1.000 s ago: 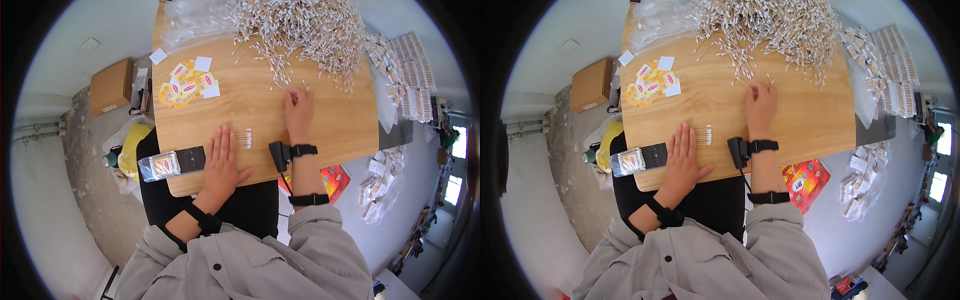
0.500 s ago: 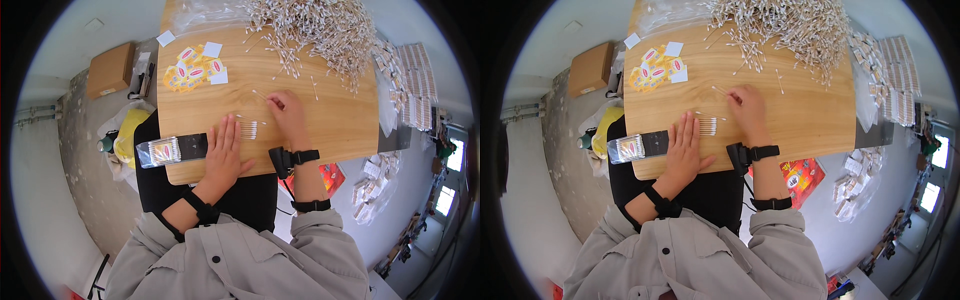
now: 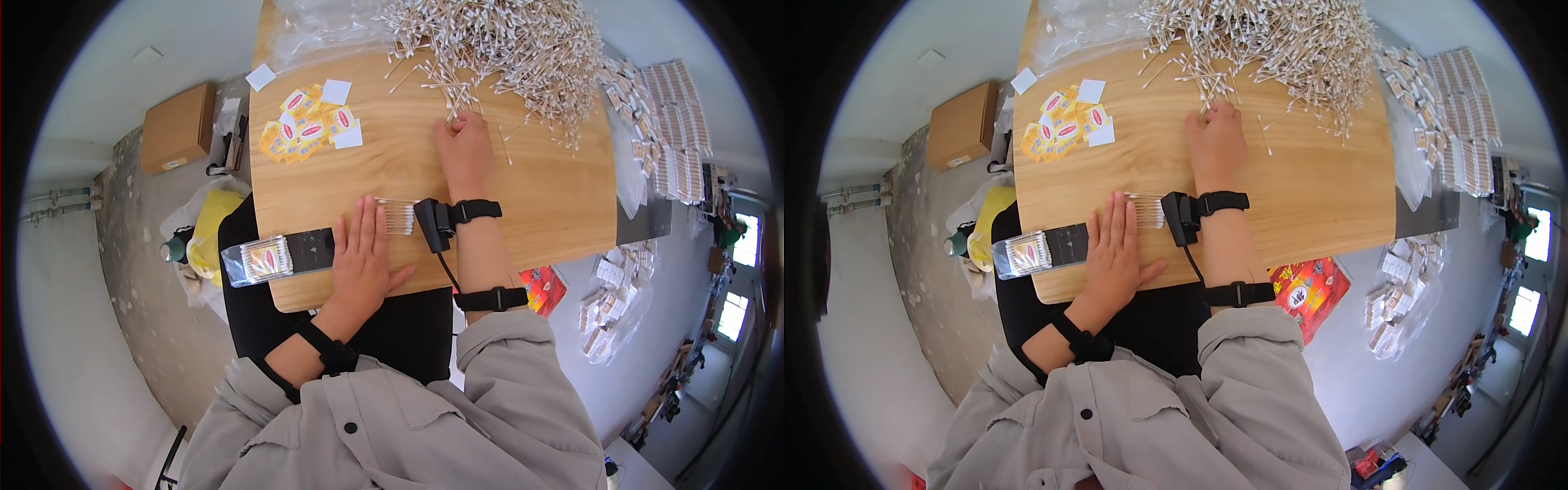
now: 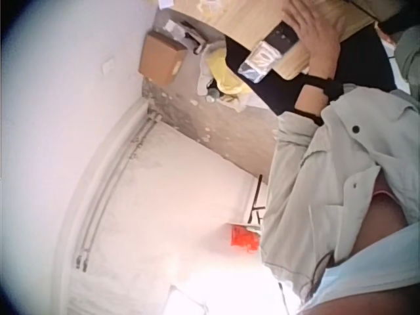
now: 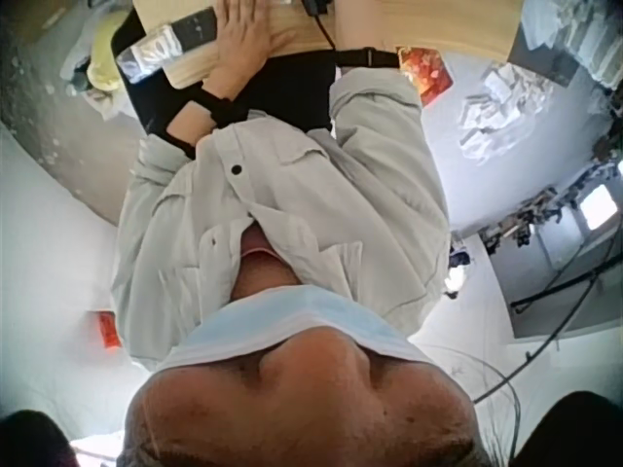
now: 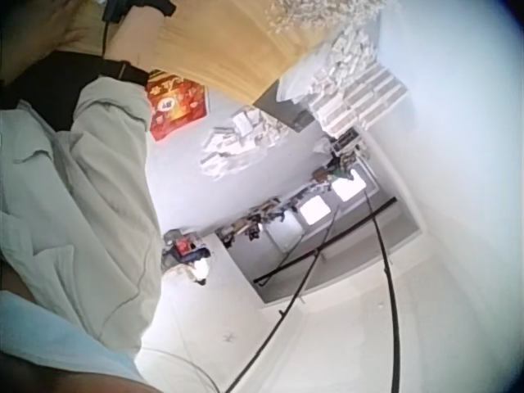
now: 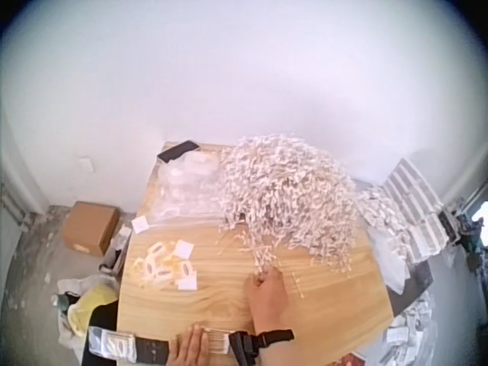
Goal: The person arranges cotton swabs on a wooden table, aligning them into neat rows. They then place the aligned swabs into small plastic packaging sleeves and seal them. The process is repeated multiple times throughout the video.
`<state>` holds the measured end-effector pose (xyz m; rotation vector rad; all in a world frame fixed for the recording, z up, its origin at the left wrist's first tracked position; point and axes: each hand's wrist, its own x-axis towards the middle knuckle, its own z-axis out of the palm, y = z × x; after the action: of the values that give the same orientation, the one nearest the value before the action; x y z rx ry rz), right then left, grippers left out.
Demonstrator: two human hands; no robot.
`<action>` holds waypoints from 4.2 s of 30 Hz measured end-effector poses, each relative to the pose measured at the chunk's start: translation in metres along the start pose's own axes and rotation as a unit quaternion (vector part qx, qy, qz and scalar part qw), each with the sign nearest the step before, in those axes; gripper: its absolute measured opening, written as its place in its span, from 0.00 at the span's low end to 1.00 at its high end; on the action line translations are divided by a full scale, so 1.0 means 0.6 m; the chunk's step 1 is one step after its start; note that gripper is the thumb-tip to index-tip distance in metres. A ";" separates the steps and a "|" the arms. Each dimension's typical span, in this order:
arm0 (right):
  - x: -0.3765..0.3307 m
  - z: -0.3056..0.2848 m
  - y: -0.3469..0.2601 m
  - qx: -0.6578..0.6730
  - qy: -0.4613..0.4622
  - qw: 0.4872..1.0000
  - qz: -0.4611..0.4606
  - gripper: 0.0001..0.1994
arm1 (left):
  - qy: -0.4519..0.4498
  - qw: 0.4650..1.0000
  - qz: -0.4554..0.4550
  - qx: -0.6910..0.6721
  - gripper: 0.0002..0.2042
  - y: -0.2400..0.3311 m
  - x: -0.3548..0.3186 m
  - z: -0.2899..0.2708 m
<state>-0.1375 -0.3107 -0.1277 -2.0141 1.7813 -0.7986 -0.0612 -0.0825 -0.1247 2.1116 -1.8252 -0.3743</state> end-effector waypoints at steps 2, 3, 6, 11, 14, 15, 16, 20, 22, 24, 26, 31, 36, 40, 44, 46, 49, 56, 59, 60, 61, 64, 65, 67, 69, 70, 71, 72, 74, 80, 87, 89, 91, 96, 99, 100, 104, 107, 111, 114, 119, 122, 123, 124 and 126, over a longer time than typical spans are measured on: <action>0.006 0.001 0.017 0.010 -0.017 1.000 0.006 0.11 | 0.002 1.000 0.004 -0.006 0.54 0.002 0.001 -0.003; 0.000 -0.009 0.027 0.024 -0.039 0.999 0.008 0.10 | 0.002 1.000 0.000 -0.005 0.54 0.000 -0.001 -0.003; -0.042 -0.038 0.059 0.073 -0.064 0.995 -0.036 0.08 | -0.001 1.000 0.001 -0.009 0.54 -0.001 -0.001 -0.001; -0.106 -0.061 0.056 0.153 -0.211 0.952 -0.159 0.10 | -0.007 1.000 -0.001 0.007 0.54 -0.003 -0.005 -0.002; -0.093 -0.039 0.041 0.140 -0.038 0.982 -0.121 0.08 | -0.003 1.000 0.004 0.001 0.54 -0.002 -0.003 -0.003; -0.077 -0.035 0.037 0.114 -0.020 0.988 -0.103 0.08 | -0.004 1.000 0.004 -0.004 0.54 -0.001 -0.003 -0.006; -0.060 -0.034 0.032 0.087 -0.002 0.993 -0.085 0.07 | -0.005 1.000 0.005 -0.009 0.54 -0.001 -0.002 -0.008; -0.034 -0.035 0.052 0.019 -0.080 0.995 -0.059 0.06 | -0.006 1.000 0.004 -0.012 0.54 -0.002 -0.002 -0.006; -0.059 -0.049 0.050 0.041 -0.137 0.988 -0.060 0.06 | -0.006 1.000 -0.002 -0.011 0.54 -0.003 -0.004 -0.003; -0.081 -0.059 0.047 0.077 -0.186 0.976 -0.083 0.06 | -0.010 1.000 -0.005 -0.009 0.54 -0.005 -0.004 -0.001; -0.100 -0.057 0.038 0.130 -0.226 0.957 -0.126 0.06 | -0.013 1.000 -0.008 0.001 0.54 -0.004 -0.005 0.002; -0.025 -0.020 0.039 0.063 0.030 0.994 -0.079 0.07 | -0.001 1.000 -0.002 0.013 0.54 0.000 -0.001 0.002; -0.008 -0.022 0.053 0.026 -0.092 0.994 -0.060 0.06 | -0.001 1.000 -0.004 -0.001 0.54 -0.002 -0.003 -0.002; -0.094 -0.065 0.036 0.092 -0.226 0.963 -0.114 0.06 | -0.017 0.999 -0.003 -0.029 0.54 -0.003 -0.003 -0.013; -0.130 -0.059 0.045 0.220 -0.097 0.968 -0.066 0.12 | 0.016 0.998 -0.008 -0.052 0.58 -0.008 -0.004 -0.008; -0.153 -0.039 0.049 0.417 -0.057 0.906 0.038 0.16 | 0.027 0.994 -0.035 -0.095 0.60 -0.005 0.001 -0.016; -0.186 -0.020 0.024 0.485 -0.064 0.869 0.067 0.21 | 0.037 0.998 -0.047 -0.031 0.62 -0.019 0.026 -0.035; -0.210 0.021 -0.002 0.593 -0.121 0.794 0.053 0.27 | 0.053 0.996 0.000 -0.076 0.60 -0.021 0.028 0.001; -0.204 0.010 -0.005 0.607 -0.132 0.782 0.047 0.28 | 0.057 0.994 -0.013 -0.096 0.60 -0.023 0.034 -0.014; -0.204 0.007 -0.006 0.606 -0.126 0.783 0.058 0.29 | 0.060 0.994 -0.020 -0.092 0.61 -0.027 0.039 -0.029; -0.203 0.004 -0.008 0.605 -0.120 0.784 0.068 0.29 | 0.063 0.994 -0.026 -0.087 0.61 -0.032 0.044 -0.037; -0.205 0.008 -0.014 0.606 -0.115 0.783 0.078 0.29 | 0.002 0.998 0.027 -0.061 0.63 -0.061 0.059 -0.043; -0.205 0.010 -0.016 0.607 -0.115 0.782 0.077 0.28 | -0.007 0.998 0.028 -0.059 0.63 -0.059 0.055 -0.040; -0.201 0.026 0.006 0.617 -0.116 0.776 0.055 0.28 | -0.027 0.997 0.036 -0.056 0.64 -0.051 0.038 -0.033; -0.201 0.030 0.015 0.617 -0.113 0.778 0.045 0.27 | -0.007 0.998 0.006 -0.057 0.64 -0.044 0.020 -0.037; -0.205 0.020 0.003 0.611 -0.114 0.782 0.046 0.27 | 0.002 0.998 -0.014 -0.058 0.64 -0.044 0.012 -0.038; -0.208 0.013 -0.007 0.605 -0.115 0.786 0.047 0.26 | 0.010 0.998 -0.028 -0.049 0.64 -0.046 0.011 -0.041; -0.210 0.005 -0.009 0.607 -0.109 0.785 0.057 0.26 | 0.017 0.998 -0.039 -0.042 0.63 -0.043 0.011 -0.044; -0.214 -0.007 -0.007 0.610 -0.098 0.783 0.076 0.26 | 0.021 0.998 -0.050 -0.042 0.63 -0.041 0.011 -0.039; -0.221 0.002 -0.020 0.606 -0.117 0.782 0.090 0.26 | 0.009 1.000 -0.011 -0.011 0.59 -0.023 0.015 -0.013; -0.229 0.027 -0.002 0.593 -0.147 0.789 0.058 0.28 | 0.006 0.999 -0.029 0.015 0.54 -0.020 0.002 -0.005; -0.254 0.035 -0.024 0.592 -0.138 0.792 0.056 0.28 | 0.003 0.999 -0.041 0.024 0.54 -0.028 -0.014 -0.009; -0.274 0.039 -0.036 0.598 -0.141 0.787 0.055 0.28 | 0.005 0.998 -0.048 0.045 0.54 -0.038 -0.031 -0.013; -0.278 0.033 -0.040 0.596 -0.188 0.778 0.061 0.23 | -0.003 0.997 -0.064 0.031 0.56 -0.044 -0.052 -0.027; -0.244 -0.003 -0.056 0.465 -0.224 0.856 0.024 0.15 | 0.002 0.997 -0.071 0.016 0.57 -0.045 -0.055 -0.030; -0.224 -0.008 -0.045 0.380 -0.227 0.896 -0.008 0.13 | 0.002 0.997 -0.071 0.012 0.57 -0.043 -0.056 -0.030; -0.173 -0.024 -0.050 0.154 -0.285 0.932 -0.163 0.07 | 0.016 0.998 -0.065 0.003 0.57 -0.041 -0.056 -0.032; -0.157 -0.033 -0.072 0.067 -0.342 0.918 -0.190 0.06 | 0.023 0.998 -0.063 0.006 0.57 -0.044 -0.056 -0.027; -0.150 -0.035 -0.067 0.069 -0.320 0.933 -0.152 0.06 | 0.028 0.998 -0.063 0.006 0.57 -0.044 -0.058 -0.024; -0.164 -0.016 -0.035 0.183 -0.185 0.964 -0.050 0.09 | 0.022 0.998 -0.064 0.011 0.57 -0.046 -0.060 -0.022; -0.263 0.017 -0.032 0.521 -0.156 0.838 0.053 0.22 | 0.020 0.997 -0.066 0.021 0.55 -0.048 -0.061 -0.022; -0.308 0.024 -0.077 0.521 -0.178 0.834 0.033 0.24 | 0.002 0.995 -0.077 0.063 0.54 -0.059 -0.071 -0.025; -0.314 0.028 -0.083 0.515 -0.173 0.839 0.026 0.24 | -0.006 0.994 -0.077 0.075 0.54 -0.064 -0.073 -0.029; -0.319 0.032 -0.087 0.509 -0.168 0.844 0.019 0.24 | -0.015 0.993 -0.077 0.087 0.54 -0.068 -0.076 -0.032; -0.328 0.036 -0.099 0.501 -0.169 0.849 0.016 0.23 | -0.012 0.990 -0.081 0.116 0.54 -0.074 -0.083 -0.029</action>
<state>-0.0888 -0.1108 -0.1462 -1.2826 0.8642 -0.9937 -0.0212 -0.0263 -0.1278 2.4319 -1.7903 -0.2368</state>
